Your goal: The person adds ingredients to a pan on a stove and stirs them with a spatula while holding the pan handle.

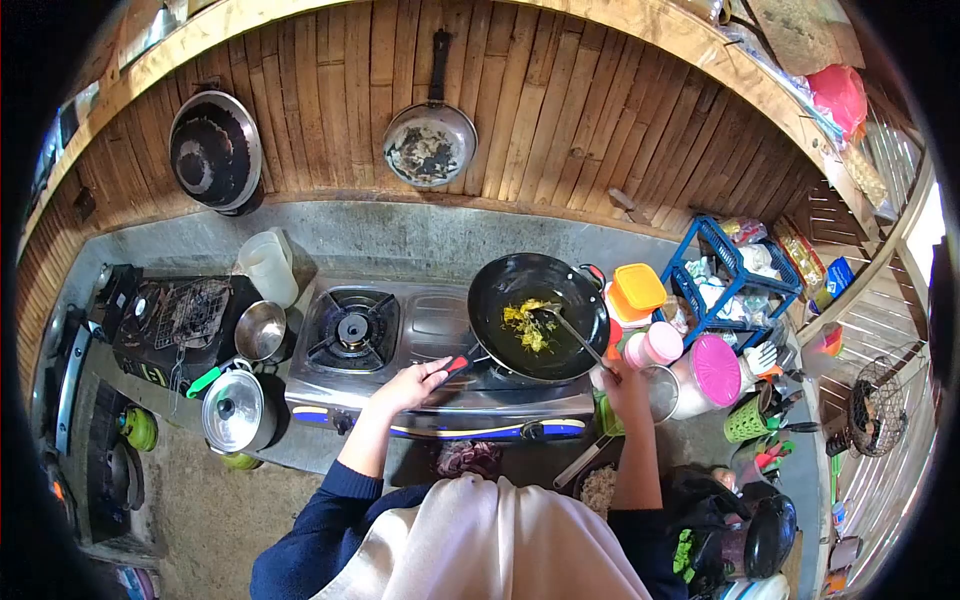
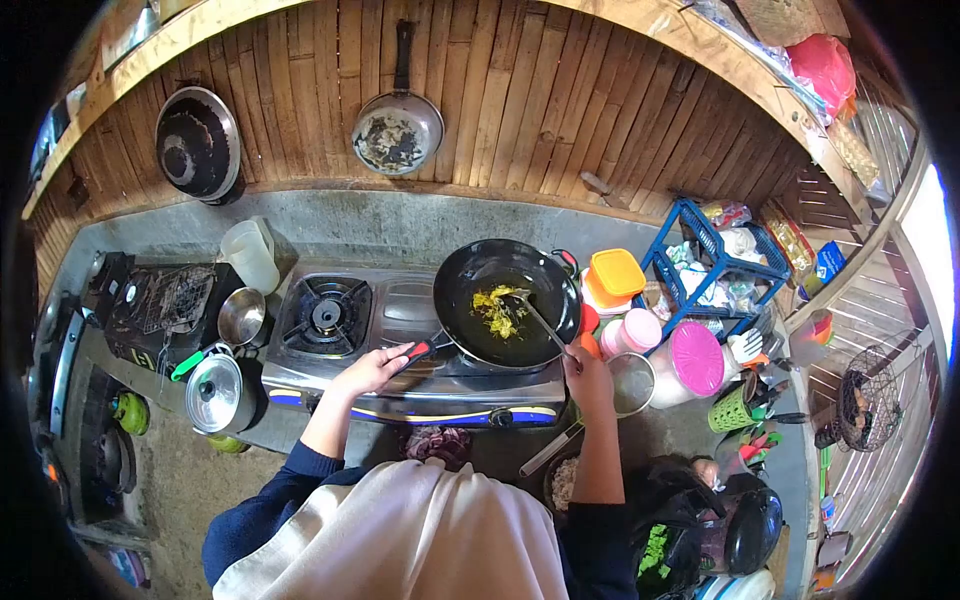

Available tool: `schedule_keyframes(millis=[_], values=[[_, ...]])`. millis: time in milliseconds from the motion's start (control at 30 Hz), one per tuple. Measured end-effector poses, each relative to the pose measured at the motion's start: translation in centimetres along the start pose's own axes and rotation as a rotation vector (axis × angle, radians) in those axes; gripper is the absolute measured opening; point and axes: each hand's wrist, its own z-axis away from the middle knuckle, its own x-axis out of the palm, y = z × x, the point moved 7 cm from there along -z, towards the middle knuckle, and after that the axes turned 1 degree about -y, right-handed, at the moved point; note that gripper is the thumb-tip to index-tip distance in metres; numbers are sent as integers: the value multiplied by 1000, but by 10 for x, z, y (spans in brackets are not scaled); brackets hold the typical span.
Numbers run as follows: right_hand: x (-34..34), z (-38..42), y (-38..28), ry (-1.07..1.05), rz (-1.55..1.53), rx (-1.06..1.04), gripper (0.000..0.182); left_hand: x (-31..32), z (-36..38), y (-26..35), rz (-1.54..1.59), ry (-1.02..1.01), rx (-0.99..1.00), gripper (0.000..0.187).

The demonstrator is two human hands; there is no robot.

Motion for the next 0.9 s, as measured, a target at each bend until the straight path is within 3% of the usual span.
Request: schedule_keyframes(millis=[167, 267, 333, 433, 533, 767, 900], values=[[30, -21, 15, 82, -200, -100, 21, 1, -5, -6, -64, 26, 69, 39], [31, -24, 9, 118, -285, -106, 22, 1, 0, 1, -35, 7, 11, 40], [20, -20, -16, 163, -112, -185, 24, 3, 1, -3, 11, -13, -18, 40], [26, -16, -20, 105, -25, -116, 26, 2, -3, -3, -26, 4, 64, 40], [22, -6, -21, 2, 28, -2, 25, 1, -2, -1, -94, 24, 89, 39], [-17, 36, -36, 0, -5, -68, 22, 2, -4, -3, -72, 5, 95, 39], [-39, 60, -41, -71, 58, 25, 21, 2, -1, -2, -41, -11, 11, 39]])
